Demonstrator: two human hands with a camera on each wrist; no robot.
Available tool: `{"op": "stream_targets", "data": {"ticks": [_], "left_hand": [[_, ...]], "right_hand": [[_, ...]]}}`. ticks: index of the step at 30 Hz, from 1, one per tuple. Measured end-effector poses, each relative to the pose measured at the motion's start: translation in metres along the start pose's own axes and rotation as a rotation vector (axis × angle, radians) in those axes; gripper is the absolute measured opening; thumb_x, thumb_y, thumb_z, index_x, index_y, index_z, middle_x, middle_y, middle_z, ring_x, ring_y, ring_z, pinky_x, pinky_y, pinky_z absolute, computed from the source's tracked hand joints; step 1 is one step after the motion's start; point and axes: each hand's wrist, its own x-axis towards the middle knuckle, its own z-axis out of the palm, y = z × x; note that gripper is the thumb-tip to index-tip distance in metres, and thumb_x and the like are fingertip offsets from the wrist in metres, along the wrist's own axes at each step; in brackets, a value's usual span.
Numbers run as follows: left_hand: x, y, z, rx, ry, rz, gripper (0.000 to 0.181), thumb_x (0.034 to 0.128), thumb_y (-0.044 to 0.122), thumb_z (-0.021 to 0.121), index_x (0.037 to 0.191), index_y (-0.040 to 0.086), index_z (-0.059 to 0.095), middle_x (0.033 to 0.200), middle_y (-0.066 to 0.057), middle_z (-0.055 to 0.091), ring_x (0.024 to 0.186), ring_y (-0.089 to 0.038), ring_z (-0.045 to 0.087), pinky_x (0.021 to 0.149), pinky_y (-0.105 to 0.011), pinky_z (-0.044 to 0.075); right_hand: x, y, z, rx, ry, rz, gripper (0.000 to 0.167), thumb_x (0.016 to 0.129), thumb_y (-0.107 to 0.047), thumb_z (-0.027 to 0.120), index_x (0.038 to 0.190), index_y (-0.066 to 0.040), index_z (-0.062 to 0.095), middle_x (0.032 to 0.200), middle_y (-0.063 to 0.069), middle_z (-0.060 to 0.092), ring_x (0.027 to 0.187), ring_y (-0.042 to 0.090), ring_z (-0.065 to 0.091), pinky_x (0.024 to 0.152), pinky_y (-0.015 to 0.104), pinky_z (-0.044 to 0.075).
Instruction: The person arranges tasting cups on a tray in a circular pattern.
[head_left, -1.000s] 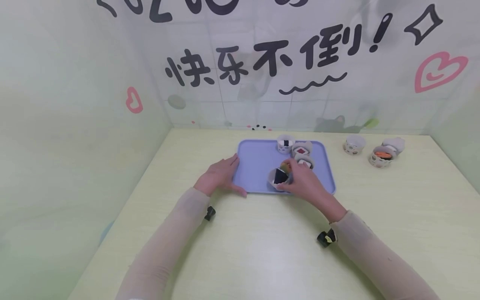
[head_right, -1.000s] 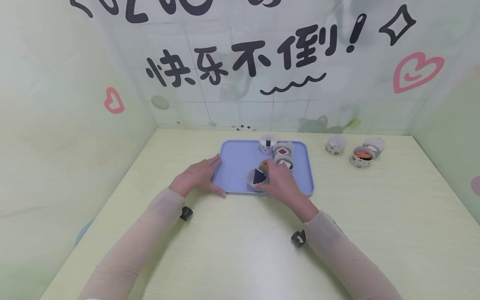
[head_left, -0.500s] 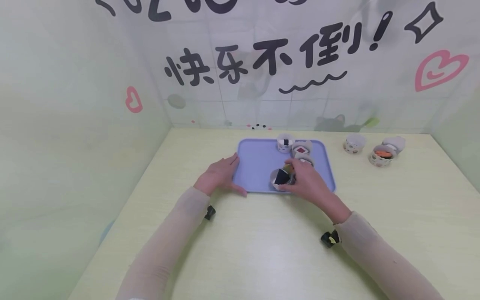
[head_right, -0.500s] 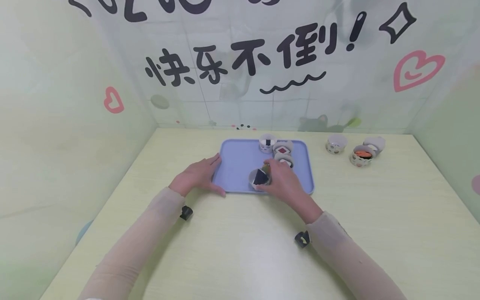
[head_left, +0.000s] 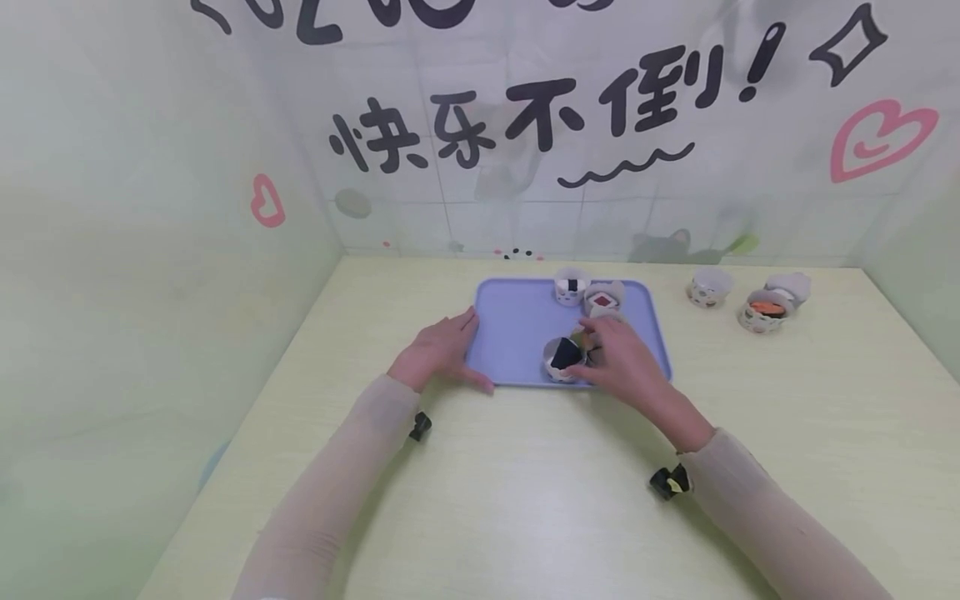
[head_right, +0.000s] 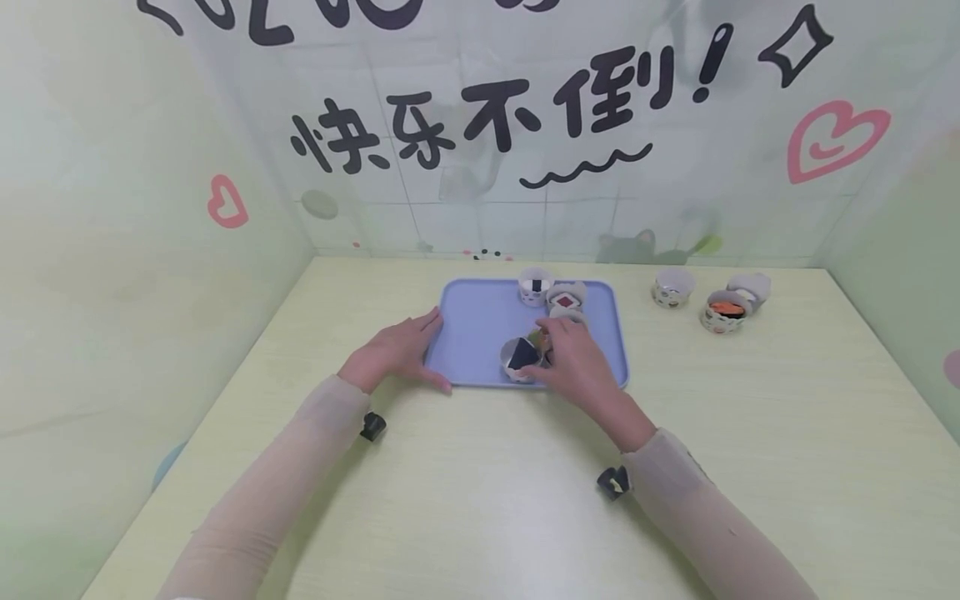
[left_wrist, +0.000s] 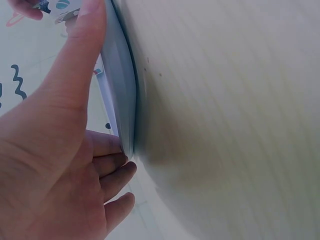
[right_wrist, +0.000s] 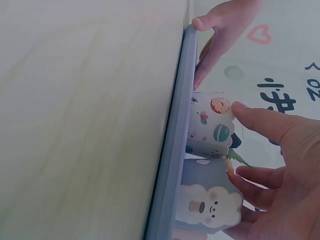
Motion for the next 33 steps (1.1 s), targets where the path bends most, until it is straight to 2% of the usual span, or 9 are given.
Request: {"op": "stream_targets", "data": {"ticks": [5,12,20,27,33], "left_hand": [[0.001,0.0,0.0,0.006,-0.002,0.003,0.139,0.0637,0.077,0.076,0.16,0.004,0.007,0.169,-0.014,0.008,0.152,-0.04,0.023,0.125,-0.049,0.027],[0.001,0.001,-0.001,0.004,-0.004,0.004,0.139,0.0639,0.077,0.076,0.16,0.004,0.007,0.169,-0.014,0.008,0.152,-0.04,0.023,0.125,-0.049,0.027],[0.0,0.0,0.0,0.005,-0.001,-0.003,0.138,0.0644,0.076,0.076,0.16,0.004,0.007,0.169,-0.014,0.008,0.153,-0.039,0.022,0.126,-0.048,0.026],[0.0,0.0,0.0,0.0,0.003,0.004,0.139,0.0644,0.076,0.076,0.16,0.003,0.007,0.169,-0.014,0.008,0.153,-0.039,0.022,0.126,-0.048,0.024],[-0.002,0.002,-0.001,0.0,0.005,0.003,0.138,0.0647,0.075,0.077,0.16,0.003,0.008,0.169,-0.015,0.009,0.152,-0.039,0.022,0.126,-0.048,0.025]], "right_hand": [[-0.002,0.003,-0.005,0.037,0.014,-0.002,0.076,0.082,-0.026,0.083,0.142,0.004,0.046,0.138,0.024,0.057,0.13,0.042,0.051,0.112,0.056,0.043],[-0.007,0.009,-0.011,0.082,0.038,-0.003,0.071,0.081,-0.024,0.084,0.137,0.004,0.051,0.128,0.023,0.062,0.122,0.041,0.057,0.106,0.056,0.048],[-0.014,0.013,-0.019,0.079,0.024,0.044,0.071,0.084,-0.026,0.08,0.141,0.001,0.048,0.138,0.024,0.057,0.129,0.042,0.052,0.109,0.058,0.044],[-0.019,0.019,-0.021,0.078,0.055,0.042,0.072,0.084,-0.025,0.08,0.144,-0.002,0.047,0.13,0.022,0.061,0.12,0.04,0.057,0.102,0.057,0.049],[-0.024,0.025,-0.025,0.071,0.049,0.061,0.071,0.086,-0.026,0.078,0.145,-0.001,0.046,0.128,0.022,0.061,0.118,0.039,0.057,0.1,0.057,0.049]]}}
